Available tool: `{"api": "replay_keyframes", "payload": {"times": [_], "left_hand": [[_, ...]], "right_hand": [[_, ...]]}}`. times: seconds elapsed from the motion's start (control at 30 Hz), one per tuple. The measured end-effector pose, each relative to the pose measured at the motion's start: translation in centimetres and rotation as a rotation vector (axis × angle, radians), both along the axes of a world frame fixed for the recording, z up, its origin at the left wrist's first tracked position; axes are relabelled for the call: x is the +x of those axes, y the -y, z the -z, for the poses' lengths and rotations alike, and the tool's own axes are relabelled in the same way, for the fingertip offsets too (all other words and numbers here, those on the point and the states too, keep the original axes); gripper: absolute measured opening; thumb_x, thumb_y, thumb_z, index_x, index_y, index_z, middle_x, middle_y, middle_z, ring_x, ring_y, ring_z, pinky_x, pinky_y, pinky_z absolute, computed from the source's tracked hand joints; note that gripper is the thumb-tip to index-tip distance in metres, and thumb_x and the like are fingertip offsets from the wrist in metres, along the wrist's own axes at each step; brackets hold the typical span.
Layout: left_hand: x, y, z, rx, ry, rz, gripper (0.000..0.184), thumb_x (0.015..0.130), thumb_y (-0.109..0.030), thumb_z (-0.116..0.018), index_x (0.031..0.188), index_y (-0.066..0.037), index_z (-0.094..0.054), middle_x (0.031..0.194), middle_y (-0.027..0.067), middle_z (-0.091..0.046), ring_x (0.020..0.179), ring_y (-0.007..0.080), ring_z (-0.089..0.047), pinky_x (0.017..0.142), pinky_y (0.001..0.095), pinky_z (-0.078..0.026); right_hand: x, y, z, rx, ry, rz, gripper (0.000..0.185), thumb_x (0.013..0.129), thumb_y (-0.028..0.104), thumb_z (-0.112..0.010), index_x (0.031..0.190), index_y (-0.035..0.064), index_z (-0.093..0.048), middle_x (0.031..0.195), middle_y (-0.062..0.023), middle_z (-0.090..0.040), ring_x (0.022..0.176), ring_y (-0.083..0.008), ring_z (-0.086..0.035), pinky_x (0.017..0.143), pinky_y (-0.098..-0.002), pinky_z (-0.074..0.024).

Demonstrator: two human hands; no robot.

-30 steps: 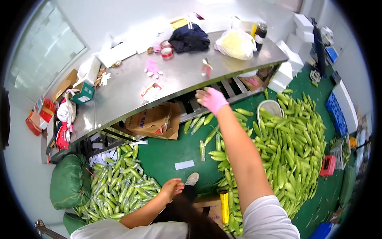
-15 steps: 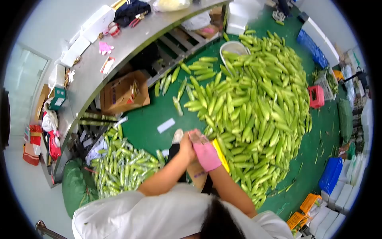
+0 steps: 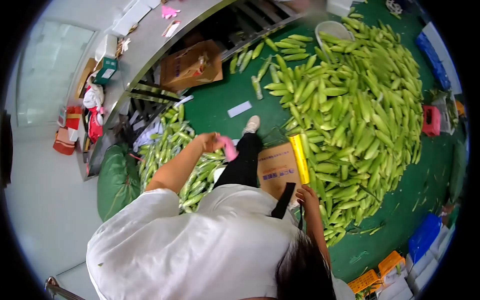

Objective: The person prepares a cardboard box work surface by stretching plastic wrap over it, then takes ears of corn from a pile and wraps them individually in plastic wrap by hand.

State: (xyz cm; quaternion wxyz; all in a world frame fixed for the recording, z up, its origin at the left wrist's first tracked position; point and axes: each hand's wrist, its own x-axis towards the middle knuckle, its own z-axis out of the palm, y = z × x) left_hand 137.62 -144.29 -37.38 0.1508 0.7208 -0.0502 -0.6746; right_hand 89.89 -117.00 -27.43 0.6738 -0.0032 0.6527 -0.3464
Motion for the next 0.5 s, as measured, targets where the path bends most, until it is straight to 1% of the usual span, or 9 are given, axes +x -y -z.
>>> {"api": "replay_keyframes", "payload": {"times": [0.03, 0.1, 0.13, 0.23, 0.27, 0.37, 0.4, 0.47, 0.5], "left_hand": [[3.4, 1.4, 1.7, -0.074, -0.226, -0.184, 0.036, 0.095, -0.03, -0.062, 0.117, -0.002, -0.063, 0.109, 0.0142, -0.072, 0.101, 0.0338, -0.071, 0.091, 0.0435, -0.058], [5.5, 8.7, -7.9, -0.208, -0.139, -0.265, 0.032, 0.093, -0.027, -0.068, 0.112, -0.003, -0.063, 0.105, 0.0118, -0.072, 0.089, 0.025, -0.07, 0.074, 0.0326, -0.058], [15.6, 15.1, -4.9, -0.419, -0.591, 0.019, 0.03, 0.095, -0.024, -0.067, 0.116, -0.004, -0.063, 0.108, 0.0098, -0.071, 0.086, 0.0236, -0.067, 0.071, 0.0338, -0.056], [23.7, 29.8, -21.7, -0.891, -0.329, -0.151, 0.037, 0.094, -0.017, -0.065, 0.124, 0.005, -0.059, 0.142, 0.0208, -0.055, 0.137, 0.0341, -0.048, 0.119, 0.0462, -0.039], [30.8, 35.6, -23.9, -1.119, -0.66, -0.018, 0.039, 0.094, -0.017, -0.064, 0.124, 0.007, -0.059, 0.141, 0.0238, -0.055, 0.136, 0.037, -0.048, 0.119, 0.0508, -0.037], [24.1, 39.6, -28.1, -1.311, 0.259, -0.581, 0.039, 0.102, -0.023, -0.043, 0.13, 0.003, -0.05, 0.137, 0.0283, -0.056, 0.13, 0.0389, -0.053, 0.112, 0.0506, -0.045], [24.5, 40.3, -25.3, -1.236, 0.255, -0.652, 0.039, 0.102, -0.023, -0.041, 0.131, 0.002, -0.049, 0.133, 0.0268, -0.059, 0.126, 0.0379, -0.056, 0.111, 0.0502, -0.047], [26.9, 39.1, -10.9, -1.087, 0.114, -0.219, 0.036, 0.101, -0.027, -0.046, 0.126, -0.002, -0.055, 0.112, 0.0172, -0.066, 0.103, 0.0318, -0.063, 0.098, 0.0464, -0.053], [20.7, 36.1, -6.2, -0.874, 0.051, 0.215, 0.033, 0.099, -0.027, -0.052, 0.119, -0.002, -0.061, 0.111, 0.0146, -0.067, 0.101, 0.03, -0.064, 0.096, 0.0466, -0.053]], "right_hand": [[0.4, -0.7, 1.7, -0.003, 0.07, 0.016, 0.035, 0.094, 0.014, -0.061, 0.127, 0.0009, -0.057, 0.1, -0.006, -0.069, 0.089, -0.0156, -0.066, 0.078, -0.0273, -0.0513], [1.2, -2.2, 4.0, 0.053, 0.032, -0.057, 0.042, 0.092, 0.022, -0.062, 0.131, 0.0065, -0.058, 0.106, -0.0049, -0.071, 0.093, -0.0159, -0.067, 0.079, -0.0308, -0.0507], [2.0, -2.3, 3.9, 0.087, -0.022, -0.062, 0.042, 0.092, 0.021, -0.063, 0.131, 0.0067, -0.059, 0.104, -0.005, -0.071, 0.093, -0.0155, -0.067, 0.078, -0.0306, -0.0506], [4.1, -3.2, 6.5, 0.243, -0.012, 0.103, 0.038, 0.092, 0.018, -0.063, 0.128, 0.0071, -0.06, 0.101, -0.0056, -0.072, 0.084, -0.0151, -0.067, 0.071, -0.0286, -0.0508], [4.4, -3.1, 6.7, 0.304, -0.007, 0.152, 0.037, 0.092, 0.018, -0.063, 0.128, 0.0071, -0.06, 0.101, -0.0057, -0.072, 0.082, -0.0151, -0.067, 0.07, -0.0283, -0.051], [6.7, -4.1, 12.8, 0.299, 0.058, 0.28, 0.035, 0.095, 0.02, -0.06, 0.127, 0.006, -0.06, 0.104, -0.0063, -0.072, 0.084, -0.0149, -0.069, 0.068, -0.0275, -0.0533], [7.2, -4.6, 14.8, 0.266, 0.104, 0.31, 0.034, 0.096, 0.019, -0.06, 0.127, 0.0057, -0.06, 0.104, -0.0062, -0.072, 0.085, -0.0148, -0.069, 0.07, -0.0274, -0.0537], [8.1, -3.1, 16.1, 0.307, 0.037, 0.336, 0.033, 0.097, 0.019, -0.059, 0.127, 0.0058, -0.06, 0.105, -0.0053, -0.072, 0.086, -0.0145, -0.069, 0.072, -0.0271, -0.0543], [8.0, -4.0, 19.0, 0.26, 0.076, 0.327, 0.033, 0.098, 0.02, -0.058, 0.127, 0.0057, -0.061, 0.106, -0.0047, -0.071, 0.088, -0.014, -0.069, 0.073, -0.027, -0.0545]]}}
